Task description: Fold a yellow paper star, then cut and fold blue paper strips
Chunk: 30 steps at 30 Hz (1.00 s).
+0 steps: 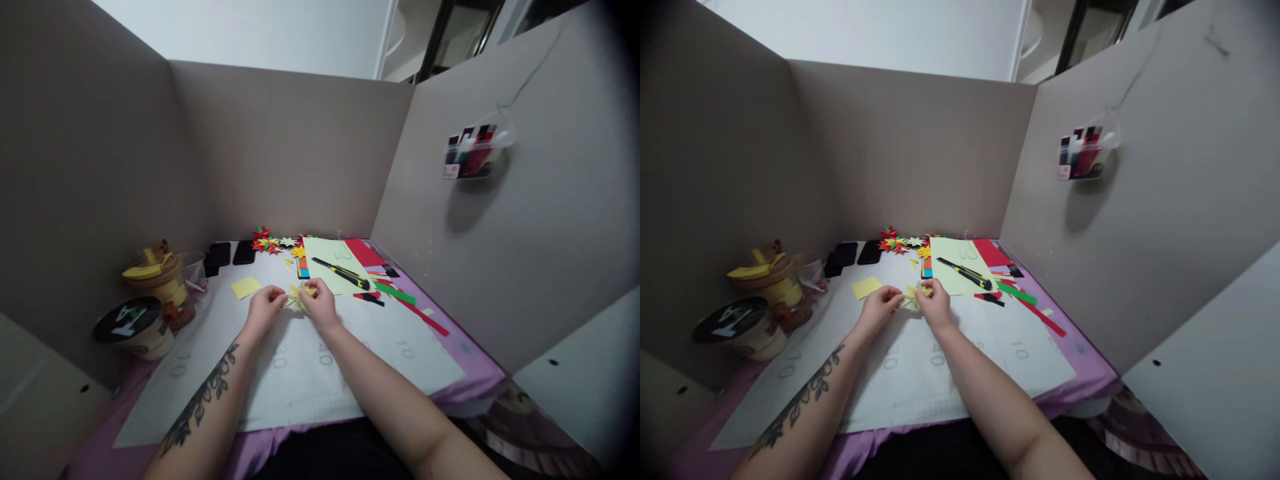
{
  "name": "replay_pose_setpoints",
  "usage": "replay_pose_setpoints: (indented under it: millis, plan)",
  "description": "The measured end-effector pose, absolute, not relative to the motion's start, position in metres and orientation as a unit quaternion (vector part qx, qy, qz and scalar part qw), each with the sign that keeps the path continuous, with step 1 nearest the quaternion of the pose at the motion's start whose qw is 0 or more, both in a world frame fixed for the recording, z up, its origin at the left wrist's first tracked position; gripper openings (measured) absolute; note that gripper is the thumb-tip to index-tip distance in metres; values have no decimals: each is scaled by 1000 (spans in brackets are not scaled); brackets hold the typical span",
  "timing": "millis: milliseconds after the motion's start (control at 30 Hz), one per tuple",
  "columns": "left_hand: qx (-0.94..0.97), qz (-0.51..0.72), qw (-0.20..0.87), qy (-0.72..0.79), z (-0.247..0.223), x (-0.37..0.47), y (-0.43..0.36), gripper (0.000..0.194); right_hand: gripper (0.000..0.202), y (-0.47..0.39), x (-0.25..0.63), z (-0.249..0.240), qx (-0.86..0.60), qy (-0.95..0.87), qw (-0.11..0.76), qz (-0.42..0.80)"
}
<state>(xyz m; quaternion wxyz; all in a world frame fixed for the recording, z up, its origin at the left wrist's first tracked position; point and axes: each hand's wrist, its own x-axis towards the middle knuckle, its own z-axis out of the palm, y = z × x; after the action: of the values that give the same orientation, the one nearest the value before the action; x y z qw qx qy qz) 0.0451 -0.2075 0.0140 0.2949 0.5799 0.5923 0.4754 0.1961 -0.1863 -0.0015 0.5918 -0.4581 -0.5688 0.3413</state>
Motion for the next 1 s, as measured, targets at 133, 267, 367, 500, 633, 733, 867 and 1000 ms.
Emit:
replay_pose_setpoints:
  millis: [133,267,367,500,633,733,867,1000]
  plan:
    - [573,481,305,589,13,45,-207,19,22,-186,194,-3,-444,-577,581,363]
    - [571,488,300,587,11,44,-205,20,22,-187,194,-4,-431,-580,569,392]
    - [569,489,302,588,10,43,-204,20,22,-187,194,-4,-425,-567,564,423]
    - [568,491,308,584,10,41,-204,17,25,-188,195,-4,-423,-546,559,459]
    - [556,496,337,576,14,42,-207,17,26,-188,195,-4,-413,-552,561,458]
    - [541,501,362,570,17,45,-208,18,26,-188,195,-5,-411,-559,564,448]
    - [526,514,374,565,17,48,-209,18,27,-187,194,-6,-406,-548,559,473]
    - [518,535,378,551,17,49,-209,17,28,-187,194,-8,-401,-545,556,482]
